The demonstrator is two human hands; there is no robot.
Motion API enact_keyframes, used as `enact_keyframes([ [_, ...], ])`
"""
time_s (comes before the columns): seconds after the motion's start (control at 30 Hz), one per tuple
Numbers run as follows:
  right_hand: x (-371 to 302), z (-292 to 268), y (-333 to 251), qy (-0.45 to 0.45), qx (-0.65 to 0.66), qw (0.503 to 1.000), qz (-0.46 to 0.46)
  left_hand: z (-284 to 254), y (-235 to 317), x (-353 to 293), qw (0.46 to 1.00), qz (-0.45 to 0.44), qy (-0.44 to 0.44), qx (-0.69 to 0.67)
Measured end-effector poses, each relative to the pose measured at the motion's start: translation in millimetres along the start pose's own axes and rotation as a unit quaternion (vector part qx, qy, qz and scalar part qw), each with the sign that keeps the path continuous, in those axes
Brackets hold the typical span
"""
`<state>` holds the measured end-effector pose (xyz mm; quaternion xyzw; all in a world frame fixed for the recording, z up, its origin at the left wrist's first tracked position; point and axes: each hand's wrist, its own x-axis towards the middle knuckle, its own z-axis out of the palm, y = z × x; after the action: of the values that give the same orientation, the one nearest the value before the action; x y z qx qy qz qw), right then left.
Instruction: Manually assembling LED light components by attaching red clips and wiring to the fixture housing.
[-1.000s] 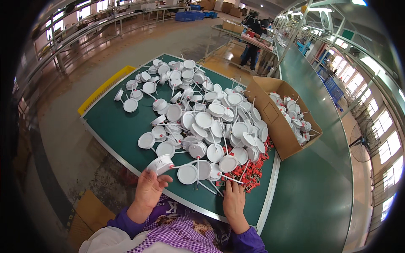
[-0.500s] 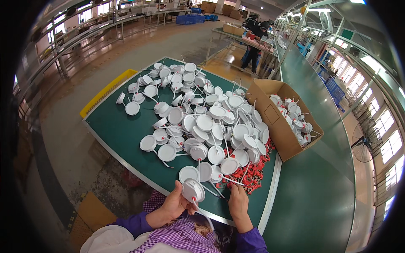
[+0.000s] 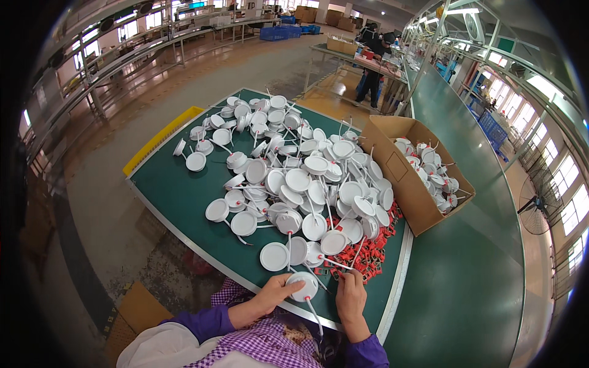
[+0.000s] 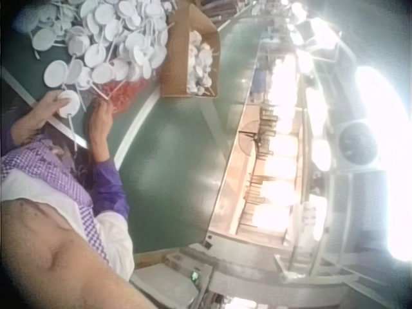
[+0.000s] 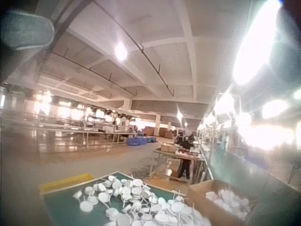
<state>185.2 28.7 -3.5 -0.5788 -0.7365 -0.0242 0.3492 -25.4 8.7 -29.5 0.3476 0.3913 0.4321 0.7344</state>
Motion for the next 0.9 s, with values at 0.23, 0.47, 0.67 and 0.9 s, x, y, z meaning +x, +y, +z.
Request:
enact_keyframes([
  [0.23, -8, 1, 16, 0.028, 0.105, 0.993, 0.056, -4, -3, 22, 0.998, 0.025, 0.036, 0.038],
  [0.47, -5, 10, 12, -0.008, 0.304, 0.919, 0.251, 11, 7, -1, 1.0, -0.005, -0.009, -0.018],
  [0.67, -11, 11, 12, -0.043, 0.222, 0.955, 0.193, 13, 4, 2, 0.999, -0.025, -0.016, -0.021],
  [0.9, -4, -11, -12, 0.005, 0.097, 0.995, 0.012, 19, -6, 6, 0.999, -0.04, -0.025, 0.003],
])
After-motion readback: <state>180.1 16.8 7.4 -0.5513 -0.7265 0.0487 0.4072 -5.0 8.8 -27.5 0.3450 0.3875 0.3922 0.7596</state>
